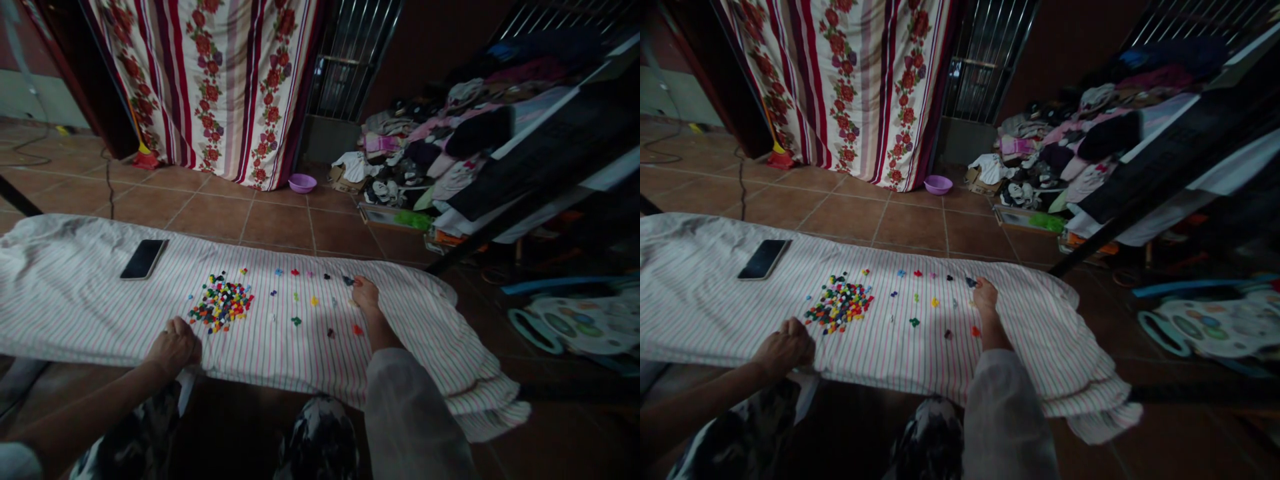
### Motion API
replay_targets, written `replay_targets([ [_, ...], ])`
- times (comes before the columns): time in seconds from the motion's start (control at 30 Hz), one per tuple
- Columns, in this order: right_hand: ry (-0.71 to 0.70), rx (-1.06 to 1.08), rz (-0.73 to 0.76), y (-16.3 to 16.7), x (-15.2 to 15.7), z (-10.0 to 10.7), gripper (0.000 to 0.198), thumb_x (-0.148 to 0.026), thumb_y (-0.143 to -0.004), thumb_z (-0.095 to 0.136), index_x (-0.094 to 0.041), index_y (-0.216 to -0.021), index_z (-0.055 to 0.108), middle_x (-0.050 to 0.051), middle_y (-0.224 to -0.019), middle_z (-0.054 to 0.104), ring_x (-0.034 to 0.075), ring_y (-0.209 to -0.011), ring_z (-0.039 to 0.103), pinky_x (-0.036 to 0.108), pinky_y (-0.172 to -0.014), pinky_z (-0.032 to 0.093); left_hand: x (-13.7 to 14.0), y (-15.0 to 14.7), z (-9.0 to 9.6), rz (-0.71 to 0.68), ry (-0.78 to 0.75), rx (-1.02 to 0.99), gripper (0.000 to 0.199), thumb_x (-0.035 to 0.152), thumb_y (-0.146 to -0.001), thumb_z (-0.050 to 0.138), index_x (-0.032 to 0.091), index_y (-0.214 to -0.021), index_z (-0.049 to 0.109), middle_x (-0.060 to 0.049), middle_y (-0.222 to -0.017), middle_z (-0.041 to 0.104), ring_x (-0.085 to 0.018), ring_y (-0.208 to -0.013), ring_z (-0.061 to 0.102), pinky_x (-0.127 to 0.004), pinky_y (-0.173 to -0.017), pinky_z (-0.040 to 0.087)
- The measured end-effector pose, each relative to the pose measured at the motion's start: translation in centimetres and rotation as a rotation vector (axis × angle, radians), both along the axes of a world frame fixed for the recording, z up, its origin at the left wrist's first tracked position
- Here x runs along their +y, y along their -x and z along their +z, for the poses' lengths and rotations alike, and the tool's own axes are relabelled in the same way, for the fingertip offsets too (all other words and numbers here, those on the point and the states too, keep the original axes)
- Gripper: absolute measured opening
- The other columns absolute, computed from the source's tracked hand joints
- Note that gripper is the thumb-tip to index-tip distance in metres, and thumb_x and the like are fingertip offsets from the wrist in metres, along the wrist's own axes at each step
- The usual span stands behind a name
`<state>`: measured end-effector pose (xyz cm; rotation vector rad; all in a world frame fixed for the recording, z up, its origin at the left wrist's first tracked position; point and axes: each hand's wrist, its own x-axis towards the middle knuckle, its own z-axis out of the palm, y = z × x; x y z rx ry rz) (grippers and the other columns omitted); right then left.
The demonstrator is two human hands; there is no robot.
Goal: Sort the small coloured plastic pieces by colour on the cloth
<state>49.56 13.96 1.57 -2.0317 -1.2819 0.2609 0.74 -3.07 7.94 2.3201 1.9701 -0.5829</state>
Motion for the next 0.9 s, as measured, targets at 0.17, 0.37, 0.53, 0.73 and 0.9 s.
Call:
replay_targets([
  [0.17, 0.02, 0.002, -0.011, 0.0, -0.6, 0.0, 0.036, -0.011, -0.07, 0.047, -0.017, -0.095, 0.072, 0.008, -0.09, 0.074, 0.02, -0.088, 0.068, 0.031, -0.085, 0.05, 0.0, -0.6, 0.7, 0.037, 0.012, 0.071, 0.04, 0.006, -0.085, 0.035, 0.002, -0.107, 0.069, -0.031, -0.113, 0.059, -0.033, -0.103, 0.059, -0.034, -0.073, 0.05],
  [0.37, -0.005, -0.026, -0.036, 0.4, -1.8, 0.9, 0.032, -0.015, -0.074, 0.047, -0.02, -0.092, 0.073, 0.007, -0.086, 0.073, 0.021, -0.086, 0.066, 0.033, -0.086, 0.05, -0.1, -0.5, 0.7, 0.055, 0.04, 0.049, 0.039, 0.015, -0.088, 0.037, 0.001, -0.107, 0.067, -0.032, -0.112, 0.056, -0.034, -0.104, 0.056, -0.032, -0.073, 0.045],
  [0.53, -0.018, -0.045, -0.03, 1.3, -2.6, 2.1, 0.032, -0.016, -0.075, 0.047, -0.019, -0.091, 0.074, 0.009, -0.085, 0.072, 0.022, -0.085, 0.065, 0.034, -0.085, 0.049, -0.2, -0.5, 0.8, 0.091, 0.043, 0.019, 0.04, 0.019, -0.088, 0.04, -0.001, -0.112, 0.065, -0.031, -0.113, 0.055, -0.033, -0.105, 0.054, -0.031, -0.074, 0.042],
  [0.73, -0.004, -0.057, 0.063, 4.8, -3.4, 3.9, 0.035, -0.015, -0.076, 0.046, -0.017, -0.098, 0.073, 0.009, -0.094, 0.073, 0.022, -0.092, 0.066, 0.033, -0.09, 0.048, -0.1, -0.2, 0.5, 0.105, 0.051, 0.006, 0.045, 0.03, -0.088, 0.047, -0.001, -0.115, 0.064, -0.031, -0.116, 0.055, -0.034, -0.107, 0.053, -0.033, -0.077, 0.042],
  [0.9, -0.042, -0.013, 0.236, 10.6, -4.6, 4.7, 0.033, -0.016, -0.077, 0.047, -0.017, -0.096, 0.073, 0.01, -0.099, 0.073, 0.022, -0.096, 0.066, 0.034, -0.093, 0.048, -0.2, -0.1, 0.5, 0.097, 0.052, -0.006, 0.045, 0.029, -0.088, 0.047, -0.002, -0.116, 0.064, -0.033, -0.121, 0.053, -0.037, -0.111, 0.052, -0.034, -0.079, 0.041],
])
